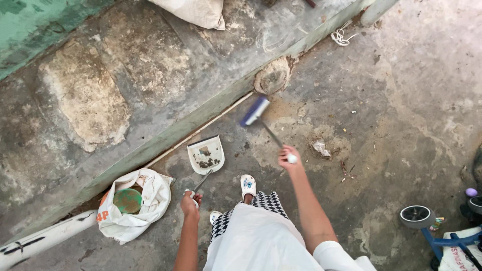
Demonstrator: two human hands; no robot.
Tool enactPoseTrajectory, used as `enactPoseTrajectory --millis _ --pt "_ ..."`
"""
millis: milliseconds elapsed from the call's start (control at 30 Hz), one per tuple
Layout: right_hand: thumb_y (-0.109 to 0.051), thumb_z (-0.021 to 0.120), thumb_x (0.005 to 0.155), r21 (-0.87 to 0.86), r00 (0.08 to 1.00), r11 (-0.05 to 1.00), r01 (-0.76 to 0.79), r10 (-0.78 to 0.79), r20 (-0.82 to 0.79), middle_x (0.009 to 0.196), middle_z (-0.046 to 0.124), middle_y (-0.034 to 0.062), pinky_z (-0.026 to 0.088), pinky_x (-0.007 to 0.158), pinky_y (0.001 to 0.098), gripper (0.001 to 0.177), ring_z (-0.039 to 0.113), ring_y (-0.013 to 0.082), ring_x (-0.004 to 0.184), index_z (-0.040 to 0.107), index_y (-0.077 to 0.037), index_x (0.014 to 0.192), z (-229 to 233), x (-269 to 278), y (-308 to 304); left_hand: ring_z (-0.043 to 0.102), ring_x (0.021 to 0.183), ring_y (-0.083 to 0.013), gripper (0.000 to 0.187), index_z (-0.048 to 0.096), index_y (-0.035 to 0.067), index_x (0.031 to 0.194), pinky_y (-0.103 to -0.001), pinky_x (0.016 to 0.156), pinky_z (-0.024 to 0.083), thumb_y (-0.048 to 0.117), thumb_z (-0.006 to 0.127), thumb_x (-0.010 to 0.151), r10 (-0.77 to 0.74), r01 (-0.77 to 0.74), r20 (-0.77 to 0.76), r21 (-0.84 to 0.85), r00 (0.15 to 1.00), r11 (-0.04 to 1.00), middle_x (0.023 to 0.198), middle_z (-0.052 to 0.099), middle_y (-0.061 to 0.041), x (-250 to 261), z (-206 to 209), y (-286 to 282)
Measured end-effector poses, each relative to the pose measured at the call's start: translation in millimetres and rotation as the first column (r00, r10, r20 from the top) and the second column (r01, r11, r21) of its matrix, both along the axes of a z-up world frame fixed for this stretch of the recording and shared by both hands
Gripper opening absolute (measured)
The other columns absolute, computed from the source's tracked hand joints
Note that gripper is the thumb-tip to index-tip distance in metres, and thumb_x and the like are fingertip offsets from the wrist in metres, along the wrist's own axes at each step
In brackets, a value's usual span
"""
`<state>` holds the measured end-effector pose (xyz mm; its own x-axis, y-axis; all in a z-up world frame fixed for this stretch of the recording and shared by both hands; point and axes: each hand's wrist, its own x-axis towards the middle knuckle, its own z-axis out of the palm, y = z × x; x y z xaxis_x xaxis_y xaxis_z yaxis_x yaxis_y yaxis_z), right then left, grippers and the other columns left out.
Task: The person sweeps debris into a dustpan using a handheld squeegee and a longer-handled squeegee, moving between different sections of a concrete outdoor area and picking up the debris into a white bag.
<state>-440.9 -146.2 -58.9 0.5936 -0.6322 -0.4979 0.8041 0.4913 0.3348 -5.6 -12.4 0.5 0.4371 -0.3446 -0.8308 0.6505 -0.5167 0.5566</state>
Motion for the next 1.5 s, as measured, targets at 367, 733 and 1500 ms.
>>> enactPoseTrajectory --millis 367,733,1500 --pt "-0.012 0.057 0.088 0.033 0.607 0.999 0.023 0.012 -0.795 0.058 0.048 -0.0046 0.037 0.039 0.0265 0.017 0.046 0.0087 0.044 0.050 -0.023 0.076 12.9 17.5 44.1 0.061 0.056 -0.0194 0.021 0.059 0.004 0.090 -0.032 0.049 0.045 0.024 0.058 0.092 -0.176 0.172 0.181 0.041 0.967 0.984 0.071 0.059 -0.006 -14.4 -1.8 5.0" --pt "-0.014 0.062 0.095 0.048 0.965 0.966 -0.254 0.256 -0.051 0.061 0.051 -0.0082 0.037 0.038 0.0193 0.028 0.049 0.0037 0.046 0.051 -0.016 0.070 3.2 24.9 55.8 0.062 0.056 -0.0187 0.019 0.057 0.006 0.087 -0.031 0.047 0.044 0.024 0.059 0.091 -0.194 0.192 0.141 0.029 0.971 0.981 0.071 0.058 -0.006 -22.1 -2.0 -1.8" --pt "-0.016 0.056 0.093 -0.031 0.958 0.994 -0.103 0.091 -0.272 0.058 0.050 -0.0072 0.037 0.031 0.0236 0.034 0.048 0.0058 0.041 0.058 -0.013 0.127 -3.1 -17.0 133.5 0.062 0.061 -0.0180 0.023 0.060 0.005 0.092 -0.030 0.053 0.046 0.027 0.058 0.096 -0.308 0.298 0.136 0.090 0.942 0.950 0.073 0.059 -0.005 5.6 0.0 -9.6"
